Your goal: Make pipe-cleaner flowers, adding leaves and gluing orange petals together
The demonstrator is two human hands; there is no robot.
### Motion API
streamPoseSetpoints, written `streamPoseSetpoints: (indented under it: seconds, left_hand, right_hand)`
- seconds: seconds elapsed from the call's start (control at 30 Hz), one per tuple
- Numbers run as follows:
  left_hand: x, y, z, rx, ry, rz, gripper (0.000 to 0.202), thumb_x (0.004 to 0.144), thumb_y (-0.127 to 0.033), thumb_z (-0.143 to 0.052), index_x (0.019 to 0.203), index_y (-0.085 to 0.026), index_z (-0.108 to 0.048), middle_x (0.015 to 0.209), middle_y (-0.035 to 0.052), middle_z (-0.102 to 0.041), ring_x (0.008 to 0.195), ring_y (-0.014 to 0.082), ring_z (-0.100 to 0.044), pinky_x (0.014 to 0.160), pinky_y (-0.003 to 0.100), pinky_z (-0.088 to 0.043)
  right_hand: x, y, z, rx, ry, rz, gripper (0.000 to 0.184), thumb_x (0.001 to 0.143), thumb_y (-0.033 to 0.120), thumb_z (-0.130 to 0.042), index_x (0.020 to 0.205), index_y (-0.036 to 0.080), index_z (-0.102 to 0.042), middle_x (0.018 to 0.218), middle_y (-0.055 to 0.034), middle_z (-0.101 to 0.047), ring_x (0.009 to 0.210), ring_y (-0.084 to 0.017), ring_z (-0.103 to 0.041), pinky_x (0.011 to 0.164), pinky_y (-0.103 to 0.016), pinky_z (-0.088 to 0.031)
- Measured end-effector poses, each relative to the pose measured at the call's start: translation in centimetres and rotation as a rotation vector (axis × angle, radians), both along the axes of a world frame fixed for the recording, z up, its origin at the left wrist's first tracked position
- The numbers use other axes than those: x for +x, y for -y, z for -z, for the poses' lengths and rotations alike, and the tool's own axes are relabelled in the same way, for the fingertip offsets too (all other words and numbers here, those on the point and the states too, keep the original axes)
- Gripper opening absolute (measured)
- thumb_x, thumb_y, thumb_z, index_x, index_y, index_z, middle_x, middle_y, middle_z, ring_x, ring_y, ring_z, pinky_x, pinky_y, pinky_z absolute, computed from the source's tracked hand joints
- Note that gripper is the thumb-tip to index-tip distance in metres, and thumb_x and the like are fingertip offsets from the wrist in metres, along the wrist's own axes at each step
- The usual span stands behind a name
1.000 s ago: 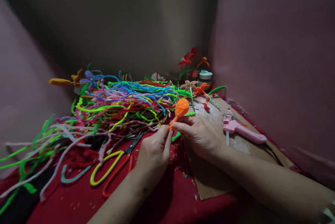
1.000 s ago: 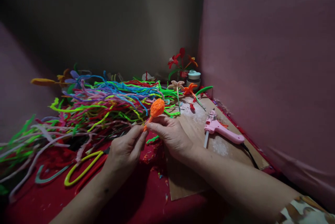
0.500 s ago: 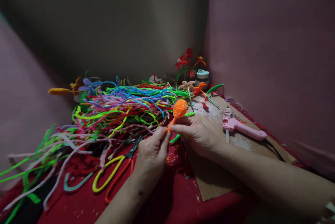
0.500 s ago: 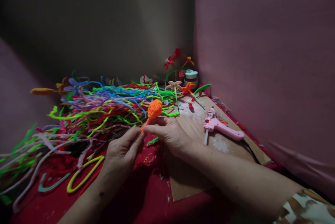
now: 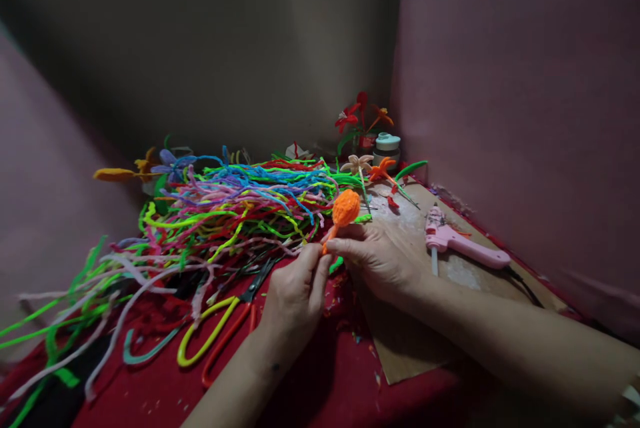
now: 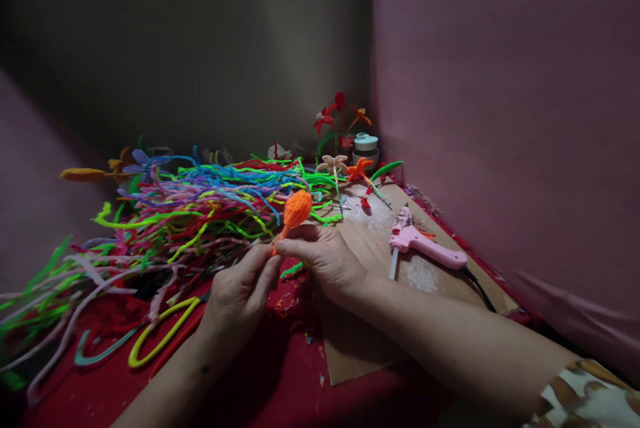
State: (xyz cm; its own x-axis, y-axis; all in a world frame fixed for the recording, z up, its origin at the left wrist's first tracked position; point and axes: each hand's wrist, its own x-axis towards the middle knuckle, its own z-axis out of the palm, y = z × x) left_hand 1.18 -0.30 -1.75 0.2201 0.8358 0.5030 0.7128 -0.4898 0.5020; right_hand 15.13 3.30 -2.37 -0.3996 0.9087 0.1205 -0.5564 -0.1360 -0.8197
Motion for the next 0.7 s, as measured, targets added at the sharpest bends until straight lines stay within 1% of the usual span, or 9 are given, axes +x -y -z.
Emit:
streamPoseSetpoints:
  seconds: [0.1, 0.17, 0.23, 0.33, 0.4, 0.47, 0.57, 0.63, 0.7]
  left_hand:
    - [-0.2, -0.3, 0.3, 0.060, -0.051, -0.029, 0.018, 0.088, -0.019, -0.041, 0.078, -0.018, -0.056, 0.055, -0.0052, -0.046, 0.046, 0.0076, -0.043, 0.049, 0.018, -0.033]
    - [-0.3, -0.4, 0.4, 0.043, -0.050, -0.041, 0.018, 0.087, -0.019, -0.042, 0.077, -0.018, -0.057, 0.055, -0.0053, -0.046, 0.047, 0.0075, -0.042, 0.049, 0.018, -0.033]
    - [-0.4, -0.6, 0.4, -0.012, -0.012, -0.057, 0.018, 0.087, -0.021, -0.043, 0.076, -0.019, -0.057, 0.055, -0.0055, -0.045, 0.048, 0.0077, -0.040, 0.050, 0.018, -0.033]
    - [-0.6, -1.0, 0.1, -0.146, 0.122, -0.035, 0.021, 0.087, -0.026, -0.044, 0.071, -0.018, -0.054, 0.055, -0.0057, -0.043, 0.050, 0.0081, -0.039, 0.052, 0.019, -0.033]
    - [-0.9, -1.4, -0.6, -0.254, 0.232, 0.023, 0.025, 0.086, -0.031, -0.045, 0.065, -0.018, -0.050, 0.054, -0.0058, -0.040, 0.050, 0.0078, -0.037, 0.050, 0.019, -0.032]
    - [-1.3, -1.9, -1.8, -0.390, 0.303, 0.096, 0.029, 0.085, -0.034, -0.048, 0.060, -0.017, -0.045, 0.053, -0.0063, -0.037, 0.047, 0.0067, -0.033, 0.045, 0.018, -0.028]
    - [-2.1, -2.6, -4.0, -0.571, 0.349, 0.208, 0.029, 0.082, -0.038, -0.052, 0.063, -0.016, -0.049, 0.051, -0.0071, -0.039, 0.042, 0.0050, -0.032, 0.040, 0.017, -0.024]
    - [-2.7, -3.2, -5.1, -0.638, 0.377, 0.258, 0.027, 0.081, -0.039, -0.055, 0.067, -0.015, -0.052, 0.052, -0.0067, -0.043, 0.041, 0.0040, -0.033, 0.040, 0.017, -0.024]
    - [-2.9, -3.7, -5.4, -0.635, 0.439, 0.253, 0.026, 0.080, -0.038, -0.056, 0.068, -0.015, -0.053, 0.053, -0.0064, -0.045, 0.041, 0.0034, -0.034, 0.040, 0.016, -0.024]
  right_hand:
    - [-0.1, 0.0, -0.3, -0.004, 0.027, 0.010, 0.007, 0.066, 0.020, -0.071, 0.067, 0.016, -0.066, 0.069, 0.0006, -0.062, 0.069, -0.013, -0.053, 0.074, -0.029, -0.041]
    - [-0.2, 0.1, -0.5, -0.010, 0.047, 0.033, 0.006, 0.065, 0.019, -0.071, 0.064, 0.017, -0.065, 0.065, 0.0012, -0.060, 0.067, -0.013, -0.051, 0.073, -0.030, -0.041]
    - [-0.4, 0.3, -0.7, -0.006, 0.055, 0.073, 0.006, 0.063, 0.020, -0.072, 0.062, 0.018, -0.066, 0.063, 0.0018, -0.059, 0.066, -0.014, -0.051, 0.073, -0.030, -0.041]
    - [-0.7, 0.6, -0.9, 0.003, 0.061, 0.122, 0.007, 0.062, 0.022, -0.071, 0.063, 0.018, -0.066, 0.063, 0.0019, -0.059, 0.067, -0.014, -0.051, 0.074, -0.031, -0.040]
    - [-0.8, 0.5, -1.1, -0.001, 0.077, 0.144, 0.006, 0.062, 0.021, -0.071, 0.063, 0.018, -0.066, 0.064, 0.0012, -0.060, 0.066, -0.014, -0.051, 0.072, -0.030, -0.040]
    - [-0.9, 0.3, -1.5, 0.002, 0.081, 0.160, 0.006, 0.060, 0.019, -0.072, 0.062, 0.018, -0.066, 0.063, 0.0005, -0.061, 0.064, -0.013, -0.051, 0.070, -0.030, -0.041]
    - [-1.0, -0.3, -2.3, 0.021, 0.075, 0.156, 0.008, 0.058, 0.018, -0.075, 0.063, 0.018, -0.068, 0.065, 0.0002, -0.062, 0.064, -0.013, -0.052, 0.069, -0.029, -0.042]
    - [-1.3, -0.8, -2.9, 0.034, 0.072, 0.141, 0.012, 0.057, 0.020, -0.076, 0.066, 0.018, -0.069, 0.068, -0.0002, -0.064, 0.065, -0.013, -0.053, 0.068, -0.029, -0.042]
    - [-1.6, -1.3, -3.2, 0.044, 0.056, 0.158, 0.013, 0.057, 0.020, -0.077, 0.066, 0.018, -0.069, 0.068, 0.0003, -0.064, 0.065, -0.012, -0.053, 0.066, -0.028, -0.042]
